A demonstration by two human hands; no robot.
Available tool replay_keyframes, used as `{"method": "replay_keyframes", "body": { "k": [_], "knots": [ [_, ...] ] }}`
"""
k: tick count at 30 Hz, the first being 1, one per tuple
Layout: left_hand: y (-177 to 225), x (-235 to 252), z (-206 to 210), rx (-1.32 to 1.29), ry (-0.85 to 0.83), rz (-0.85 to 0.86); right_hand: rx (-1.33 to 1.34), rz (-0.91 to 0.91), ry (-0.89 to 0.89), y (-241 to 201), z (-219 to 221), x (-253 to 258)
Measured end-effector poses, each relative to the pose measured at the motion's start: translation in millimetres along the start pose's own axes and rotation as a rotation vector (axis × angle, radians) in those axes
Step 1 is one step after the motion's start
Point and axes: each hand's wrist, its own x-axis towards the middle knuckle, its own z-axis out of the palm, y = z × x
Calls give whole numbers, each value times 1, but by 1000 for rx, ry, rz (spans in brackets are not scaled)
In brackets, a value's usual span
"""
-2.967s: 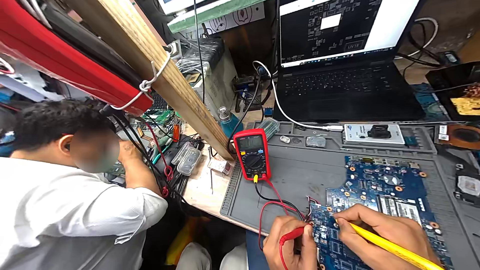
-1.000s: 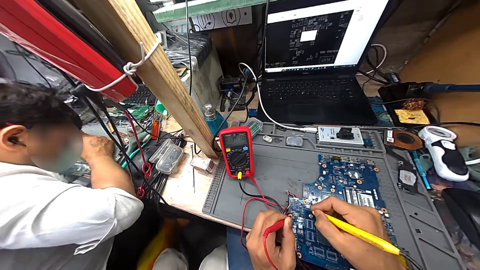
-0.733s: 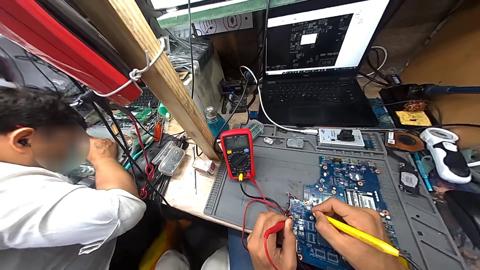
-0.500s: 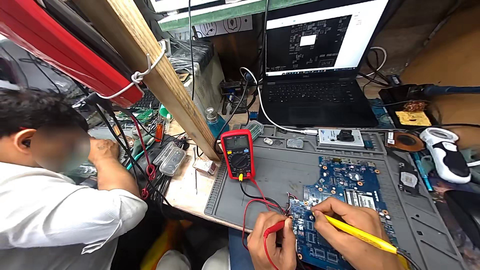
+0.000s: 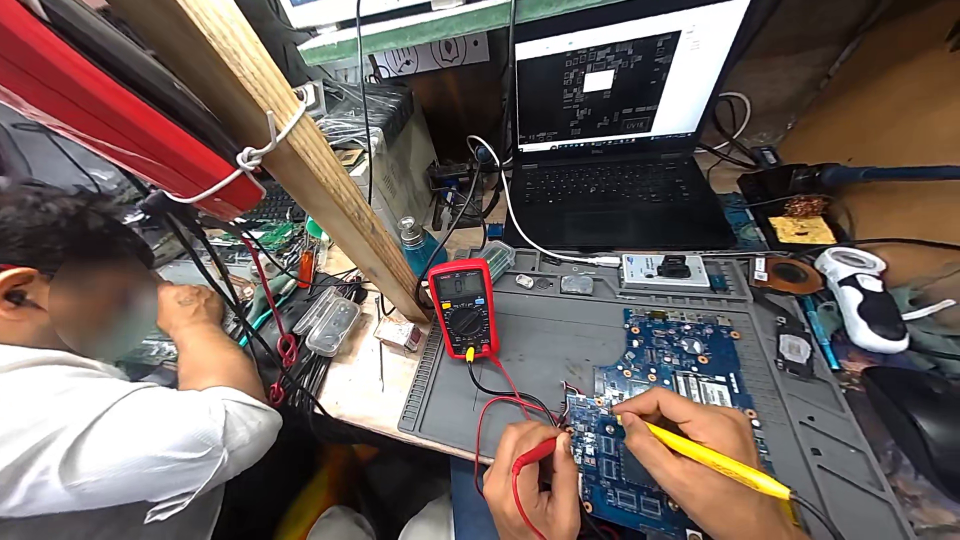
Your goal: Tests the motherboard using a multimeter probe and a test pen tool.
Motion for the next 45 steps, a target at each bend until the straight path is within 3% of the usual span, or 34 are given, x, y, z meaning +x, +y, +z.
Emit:
{"method": "replay_keyframes", "body": {
  "k": [45],
  "knots": [
    [1, -1, -1, 0, 1, -3, -53, 52, -66, -1, 0, 2]
  ]
}}
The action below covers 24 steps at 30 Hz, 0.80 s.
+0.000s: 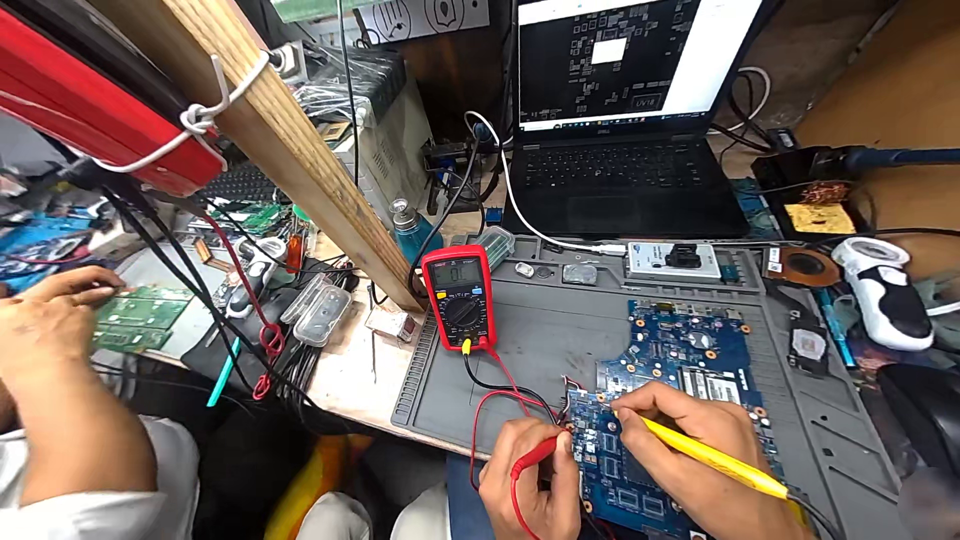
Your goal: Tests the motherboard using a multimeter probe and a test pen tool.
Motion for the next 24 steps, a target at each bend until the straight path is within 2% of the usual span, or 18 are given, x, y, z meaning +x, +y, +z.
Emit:
{"method": "replay_keyframes", "body": {
  "k": [24],
  "knots": [
    [2, 1, 1, -1, 5, -1, 24, -9, 5, 0, 0, 0]
  ]
}}
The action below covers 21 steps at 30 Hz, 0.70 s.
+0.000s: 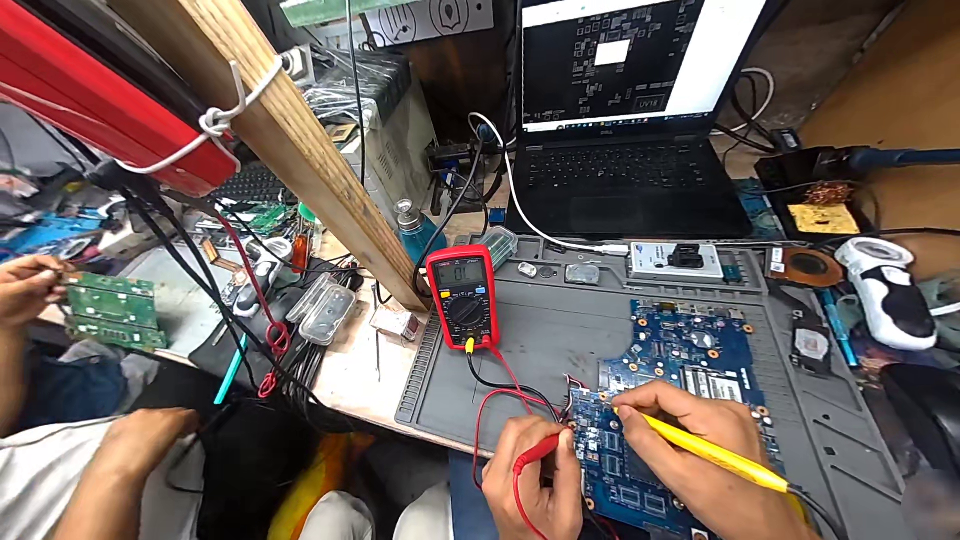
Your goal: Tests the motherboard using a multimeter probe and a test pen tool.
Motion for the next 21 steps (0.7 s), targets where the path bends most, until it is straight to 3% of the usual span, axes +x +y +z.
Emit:
{"method": "replay_keyframes", "body": {
  "k": [21],
  "knots": [
    [-2, 0, -4, 23, -10, 16, -19, 1, -12, 0, 1, 0]
  ]
}}
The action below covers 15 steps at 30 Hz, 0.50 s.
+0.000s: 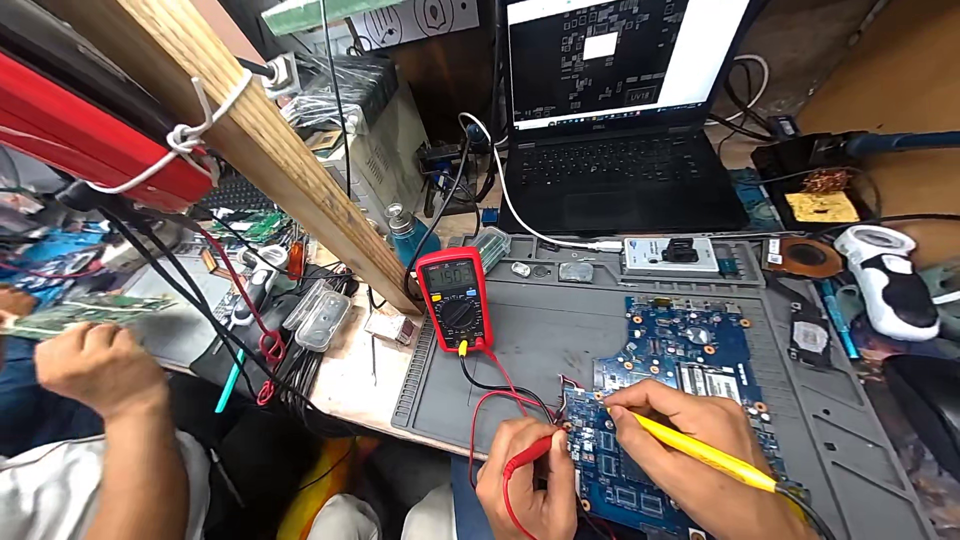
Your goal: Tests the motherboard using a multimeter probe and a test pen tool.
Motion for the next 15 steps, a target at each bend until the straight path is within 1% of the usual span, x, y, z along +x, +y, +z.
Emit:
{"method": "replay_keyframes", "body": {
  "k": [11, 15],
  "knots": [
    [2, 2, 1, 2, 2, -5, -21, 0, 0, 1, 0, 1],
    [3, 3, 0, 8, 2, -10, 42, -19, 23, -1, -1, -1]
  ]
}}
